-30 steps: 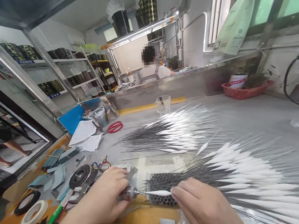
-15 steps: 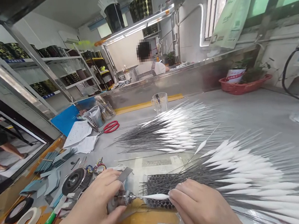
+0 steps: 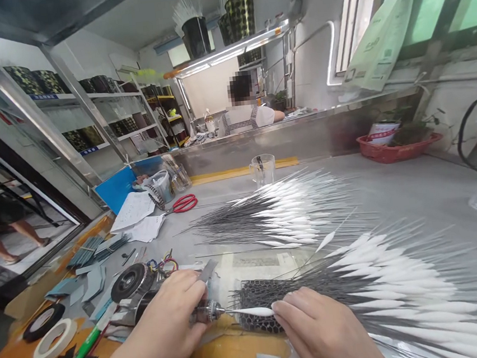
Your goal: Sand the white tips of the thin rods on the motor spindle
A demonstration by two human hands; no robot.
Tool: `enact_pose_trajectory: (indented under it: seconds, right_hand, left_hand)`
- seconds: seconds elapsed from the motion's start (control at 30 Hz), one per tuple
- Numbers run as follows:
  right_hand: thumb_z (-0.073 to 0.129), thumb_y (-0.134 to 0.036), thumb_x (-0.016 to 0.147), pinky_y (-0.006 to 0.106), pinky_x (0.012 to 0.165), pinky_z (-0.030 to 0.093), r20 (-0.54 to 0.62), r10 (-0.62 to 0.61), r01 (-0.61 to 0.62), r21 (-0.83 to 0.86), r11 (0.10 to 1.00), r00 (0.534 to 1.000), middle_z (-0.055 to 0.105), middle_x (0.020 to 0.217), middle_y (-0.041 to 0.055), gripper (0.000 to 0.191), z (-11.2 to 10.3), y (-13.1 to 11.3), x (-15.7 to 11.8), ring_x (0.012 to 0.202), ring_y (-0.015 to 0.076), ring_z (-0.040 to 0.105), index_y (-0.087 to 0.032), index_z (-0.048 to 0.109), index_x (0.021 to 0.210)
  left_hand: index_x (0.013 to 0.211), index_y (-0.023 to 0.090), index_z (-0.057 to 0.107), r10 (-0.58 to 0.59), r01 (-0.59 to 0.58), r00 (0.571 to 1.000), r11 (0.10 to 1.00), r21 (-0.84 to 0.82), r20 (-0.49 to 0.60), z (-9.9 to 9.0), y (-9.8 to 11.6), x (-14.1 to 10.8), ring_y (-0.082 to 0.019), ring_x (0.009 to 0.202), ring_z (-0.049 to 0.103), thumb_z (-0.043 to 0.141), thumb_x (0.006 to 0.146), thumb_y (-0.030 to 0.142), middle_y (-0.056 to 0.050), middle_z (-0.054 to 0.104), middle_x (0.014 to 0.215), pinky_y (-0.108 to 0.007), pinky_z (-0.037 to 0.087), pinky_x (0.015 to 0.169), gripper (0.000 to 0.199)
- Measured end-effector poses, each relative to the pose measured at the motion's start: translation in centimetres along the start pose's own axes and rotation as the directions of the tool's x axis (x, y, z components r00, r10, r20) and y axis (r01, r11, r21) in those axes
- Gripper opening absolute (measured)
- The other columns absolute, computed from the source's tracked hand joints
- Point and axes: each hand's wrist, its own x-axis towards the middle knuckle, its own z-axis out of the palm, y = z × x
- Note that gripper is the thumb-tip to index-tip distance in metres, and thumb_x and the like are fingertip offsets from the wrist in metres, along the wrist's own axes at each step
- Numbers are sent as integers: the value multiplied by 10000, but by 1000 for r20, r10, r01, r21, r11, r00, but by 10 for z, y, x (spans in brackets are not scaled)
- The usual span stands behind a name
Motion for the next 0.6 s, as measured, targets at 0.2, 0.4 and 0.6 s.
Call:
enact_pose_trajectory:
  seconds: [0.2, 0.4, 0.6]
  right_hand:
    - [446, -128, 935, 297, 594, 360, 11, -8, 8, -33, 999, 1000, 571, 786, 41, 161, 1, 1, -1, 694, 170, 512, -183, 579, 1007]
    - [436, -129, 938, 294, 583, 331, 19, -15, 16, -50, 999, 1000, 554, 753, 28, 175, 3, 1, 0, 668, 164, 485, -191, 599, 958]
    - [440, -82, 909, 296, 578, 284, -70, -29, 26, -39, 999, 997, 538, 679, 22, 214, 1, -3, 5, 639, 160, 460, -179, 621, 849]
  left_hand:
    - [792, 213, 522, 40, -39, 999, 999, 37, -22, -1, 6, 4, -220, 969, 503, 683, 729, 357, -4, 597, 916, -461, 349, 970, 225]
    - [947, 206, 574, 273, -269, 959, 962, 51, -82, 15, 39, 28, -229, 1119, 512, 582, 838, 456, -27, 648, 969, -494, 290, 1068, 273]
    - [730, 178, 576, 330, -330, 944, 944, 3, 17, 24, 52, 49, -170, 841, 581, 554, 860, 354, -5, 640, 761, -373, 438, 909, 220]
